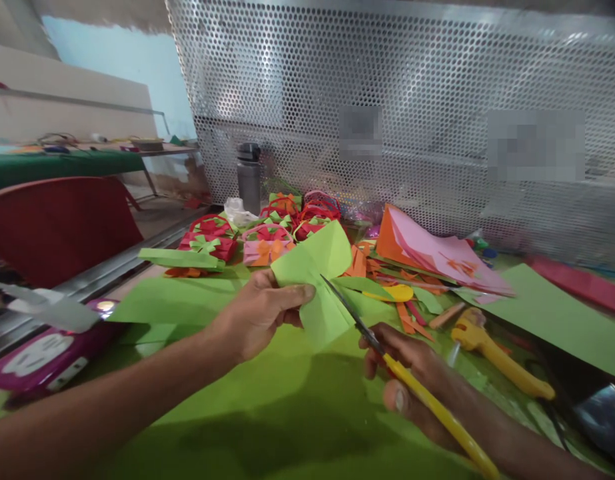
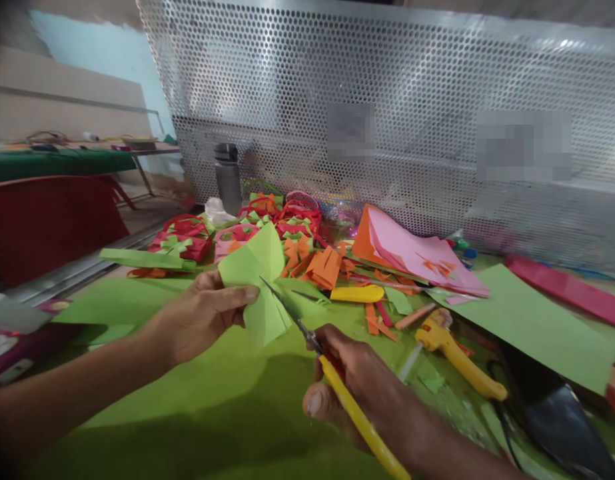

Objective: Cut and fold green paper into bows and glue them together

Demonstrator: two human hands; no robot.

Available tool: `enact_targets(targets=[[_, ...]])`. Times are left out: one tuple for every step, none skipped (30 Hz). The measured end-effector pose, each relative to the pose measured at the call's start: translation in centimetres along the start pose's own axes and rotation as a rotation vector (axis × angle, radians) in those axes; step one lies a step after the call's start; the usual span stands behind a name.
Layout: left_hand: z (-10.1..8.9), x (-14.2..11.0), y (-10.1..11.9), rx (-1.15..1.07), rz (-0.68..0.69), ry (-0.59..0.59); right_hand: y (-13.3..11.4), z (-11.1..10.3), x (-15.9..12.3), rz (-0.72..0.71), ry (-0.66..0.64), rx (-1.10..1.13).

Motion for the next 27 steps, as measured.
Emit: enact_targets(targets=[[0.0,-0.1,0.1,0.024,0.019,0.007,-0.1,0.0,0.0,-0.001,0.001,0.001],[0.0,-0.1,0.2,0.046,0.033,0.010,-0.1,0.0,-0.1,-0.007,0.007,-0.003],[0.1,-0.2,0.3,0.065,0.042,0.010,-0.1,0.0,-0.1,-0.014,0.009,-0.010],[0.2,-0.3,0.3,0.080,0.044,0.009,-0.1,0.1,0.0,-0.023,0.012,-0.019],[0.3,-0.3,0.2,0.092,0.039,0.006,0.0,0.1,0.0,-0.035,0.019,-0.029],[0.3,-0.4,0.1,0.100,0.029,0.006,0.0,0.1,0.0,-0.046,0.030,-0.044],[0.3,-0.4,0.0,0.106,0.019,0.010,0.1,0.1,0.1,-0.055,0.043,-0.062],[0.3,-0.4,-0.1,0.108,0.012,0.012,0.1,0.1,0.1,-0.065,0.058,-0.081],[0.4,-0.4,-0.2,0.107,0.008,0.012,0.1,0.1,0.1,-0.072,0.069,-0.097],[0.4,-0.4,-0.2,0.103,0.007,0.010,0.1,0.1,0.1,-0.074,0.075,-0.109],[0.4,-0.4,-0.3,0.098,0.009,0.004,0.1,0.1,0.1,-0.073,0.072,-0.115],[0.4,-0.3,-0.3,0.093,0.010,-0.004,0.0,0.1,0.1,-0.076,0.071,-0.116],[0.5,-0.3,-0.4,0.088,0.010,-0.014,-0.1,0.1,0.1,-0.078,0.071,-0.120],[0.5,-0.3,-0.5,0.084,0.008,-0.024,-0.2,0.0,0.1,-0.081,0.075,-0.130],[0.5,-0.3,-0.6,0.081,0.004,-0.031,-0.3,0.0,0.1,-0.083,0.081,-0.145],[0.5,-0.3,-0.7,0.079,0.000,-0.033,-0.4,-0.1,0.0,-0.089,0.087,-0.162],[0.4,-0.3,-0.7,0.077,-0.004,-0.033,-0.5,-0.1,0.0,-0.089,0.091,-0.180],[0.4,-0.4,-0.8,0.079,-0.006,-0.032,-0.5,-0.1,0.0,-0.086,0.094,-0.195],[0.3,-0.4,-0.9,0.083,-0.007,-0.030,-0.6,-0.1,0.0,-0.082,0.094,-0.202],[0.3,-0.4,-0.9,0.090,-0.007,-0.030,-0.5,-0.1,0.0,-0.076,0.093,-0.199],[0.3,-0.4,-0.9,0.096,-0.004,-0.031,-0.5,-0.1,0.0,-0.068,0.093,-0.194],[0.3,-0.4,-0.9,0.101,-0.003,-0.033,-0.4,-0.1,0.1,-0.063,0.094,-0.185],[0.3,-0.4,-0.9,0.101,-0.005,-0.034,-0.4,-0.1,0.1,-0.061,0.098,-0.177],[0.4,-0.4,-0.9,0.095,-0.009,-0.033,-0.3,-0.1,0.2,-0.062,0.100,-0.173],[0.4,-0.3,-0.9,0.084,-0.015,-0.030,-0.3,-0.1,0.2,-0.061,0.101,-0.176],[0.4,-0.3,-0.9,0.071,-0.021,-0.029,-0.2,-0.1,0.3,-0.064,0.102,-0.183],[0.5,-0.3,-0.9,0.060,-0.024,-0.030,-0.2,-0.1,0.3,-0.069,0.103,-0.190]])
Point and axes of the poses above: each hand's wrist, its own x-axis towards the middle knuckle, its own z-axis out of the palm, y = z × x, the point moved 7 cm from there along x, towards the middle knuckle, and after that the axes turned 10 degrees about -x, right-handed, at the moved point
